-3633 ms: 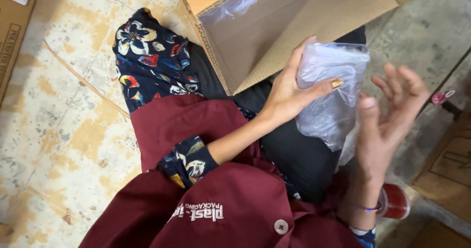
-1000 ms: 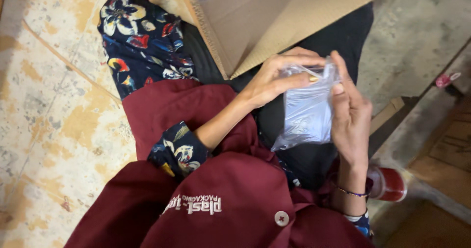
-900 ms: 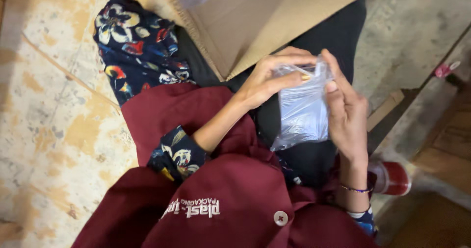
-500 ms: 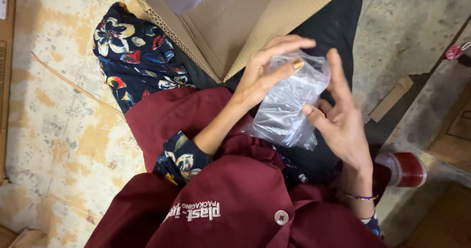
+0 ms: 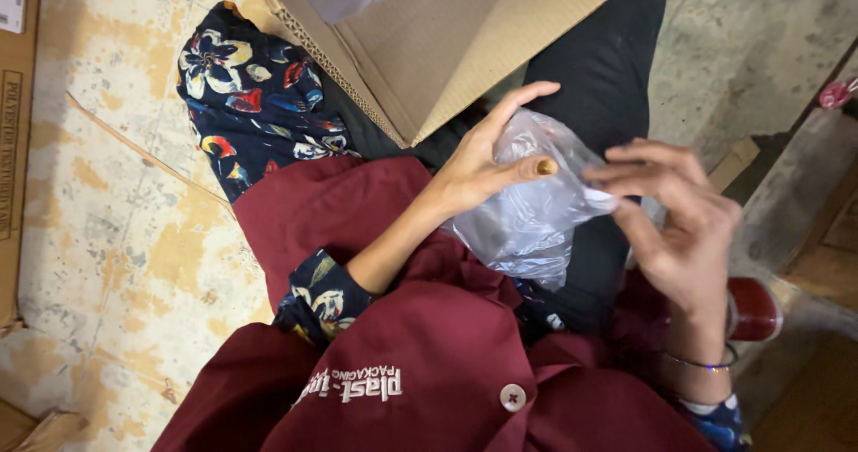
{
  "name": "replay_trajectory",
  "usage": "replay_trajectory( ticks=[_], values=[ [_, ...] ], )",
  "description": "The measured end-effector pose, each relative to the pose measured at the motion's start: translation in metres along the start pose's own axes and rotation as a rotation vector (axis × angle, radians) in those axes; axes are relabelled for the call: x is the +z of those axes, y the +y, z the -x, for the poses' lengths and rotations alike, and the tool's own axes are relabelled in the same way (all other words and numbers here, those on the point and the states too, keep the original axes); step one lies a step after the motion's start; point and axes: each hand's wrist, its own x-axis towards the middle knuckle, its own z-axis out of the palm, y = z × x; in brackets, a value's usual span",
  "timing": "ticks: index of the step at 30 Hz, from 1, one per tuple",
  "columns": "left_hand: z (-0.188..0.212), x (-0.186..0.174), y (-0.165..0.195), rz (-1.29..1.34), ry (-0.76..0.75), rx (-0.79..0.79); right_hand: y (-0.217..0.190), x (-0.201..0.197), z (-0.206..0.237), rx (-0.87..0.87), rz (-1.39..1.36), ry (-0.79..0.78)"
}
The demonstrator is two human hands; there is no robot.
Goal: The person sits on the floor with an open cardboard box on their lap and removes clear plastic containers from plastic bags. They pull each wrapped container out of the box, unwrap the plastic bag by hand, and set the unwrapped container aside.
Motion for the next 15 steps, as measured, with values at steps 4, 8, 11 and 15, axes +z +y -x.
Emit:
replay_trajectory(
  ticks=[4, 8, 11, 15],
  values=[
    [0.0, 0.002, -0.002, 0.176, -0.054, -0.028, 0.005, -0.005, 0.009, 0.091, -0.153, -0.097],
    [0.0, 0.005, -0.001, 0.095, -0.049, -0.042, 0.007, 0.0, 0.018, 0.403, 0.006, -0.168],
    [-0.001, 0.008, 0.0, 0.079, -0.062, -0.06, 0.007, 0.005, 0.02, 0.171, 0.291, -0.243],
    [-0.002, 0.012, 0.0, -0.015, -0.071, -0.046, 0.006, 0.012, 0.013, 0.142, 0.32, -0.349]
  ],
)
